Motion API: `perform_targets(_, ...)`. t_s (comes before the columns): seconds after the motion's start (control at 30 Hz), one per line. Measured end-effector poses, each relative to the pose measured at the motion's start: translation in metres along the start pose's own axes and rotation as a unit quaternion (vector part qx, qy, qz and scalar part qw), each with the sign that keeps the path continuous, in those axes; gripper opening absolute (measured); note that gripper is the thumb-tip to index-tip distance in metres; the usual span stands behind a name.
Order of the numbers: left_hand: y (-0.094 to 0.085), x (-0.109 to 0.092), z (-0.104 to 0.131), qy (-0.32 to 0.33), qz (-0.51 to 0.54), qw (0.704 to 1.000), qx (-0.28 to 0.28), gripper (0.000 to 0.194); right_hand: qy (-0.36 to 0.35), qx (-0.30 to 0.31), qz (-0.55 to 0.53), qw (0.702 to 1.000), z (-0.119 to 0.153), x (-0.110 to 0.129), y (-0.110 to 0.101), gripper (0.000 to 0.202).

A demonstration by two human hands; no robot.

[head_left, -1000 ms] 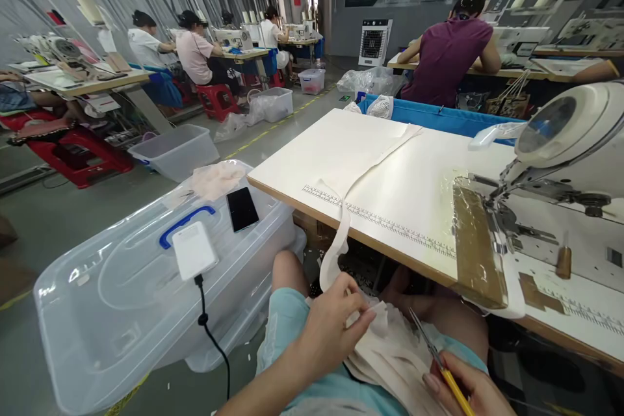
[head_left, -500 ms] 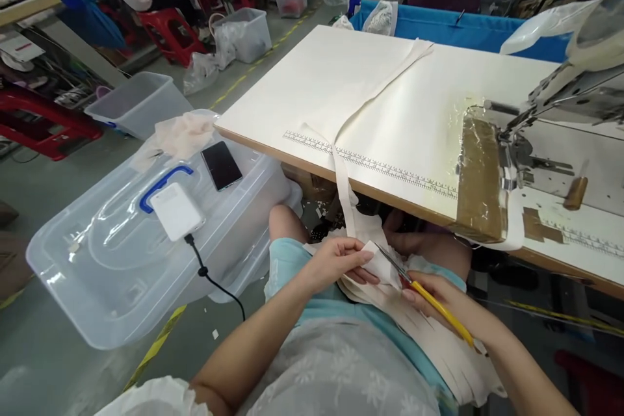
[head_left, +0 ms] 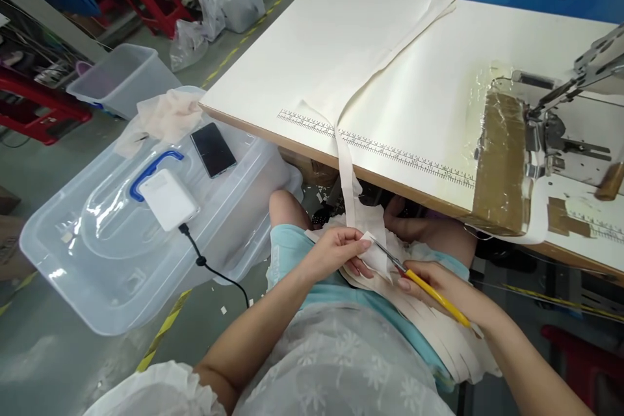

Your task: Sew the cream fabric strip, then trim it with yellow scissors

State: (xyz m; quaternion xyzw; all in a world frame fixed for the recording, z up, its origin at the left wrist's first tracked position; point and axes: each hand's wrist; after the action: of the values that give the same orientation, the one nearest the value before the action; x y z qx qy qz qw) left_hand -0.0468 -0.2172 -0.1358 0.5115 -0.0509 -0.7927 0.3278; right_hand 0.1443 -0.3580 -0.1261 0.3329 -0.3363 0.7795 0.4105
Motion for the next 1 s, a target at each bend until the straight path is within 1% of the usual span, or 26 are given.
perform_targets(0.23,-0.001,-0.001,0.002,0.001,-0.017,1.000,-0.003,0.053,0.018,-0.026,0.062,0.998,-0.002,-0.002,0.003,0.046)
perform_targets(0.37,-0.001,-0.002,0.003,0.007,-0.014,1.000,-0.004,0.051,0.024,-0.059,0.087,0.994,0.000,-0.003,0.006,0.049)
perform_targets(0.57,-0.001,0.000,0.002,0.005,-0.002,1.000,0.001,0.051,0.040,-0.091,0.173,0.980,0.003,-0.001,0.005,0.047)
perform_targets(0.67,0.001,0.000,0.002,-0.001,-0.003,1.000,0.008,0.048,0.028,-0.097,0.207,0.973,0.001,0.001,0.005,0.042)
perform_targets(0.77,0.002,-0.002,0.004,-0.014,-0.002,1.000,0.014,0.046,0.010,-0.104,0.213,0.971,-0.002,0.002,0.005,0.038)
perform_targets(0.87,0.001,-0.003,0.005,-0.017,-0.004,1.000,0.014,0.047,0.013,-0.111,0.204,0.973,-0.003,0.000,0.006,0.046)
perform_targets(0.93,0.001,0.000,0.004,-0.017,-0.010,1.000,0.014,0.048,0.015,-0.116,0.189,0.975,-0.003,-0.002,0.007,0.050)
perform_targets(1.0,0.005,0.007,0.001,-0.014,-0.014,1.000,0.018,0.050,0.008,-0.125,0.155,0.980,-0.004,-0.001,0.009,0.049)
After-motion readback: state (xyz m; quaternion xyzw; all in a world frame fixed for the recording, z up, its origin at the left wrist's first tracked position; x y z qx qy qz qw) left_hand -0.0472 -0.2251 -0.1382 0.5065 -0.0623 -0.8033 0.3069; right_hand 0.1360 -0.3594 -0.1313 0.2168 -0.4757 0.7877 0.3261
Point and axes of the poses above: each hand's wrist, its own z-axis away from the middle knuckle, its own y-axis out of the palm, x = y × z, and after that the axes turned 7 degrees about x, right-handed
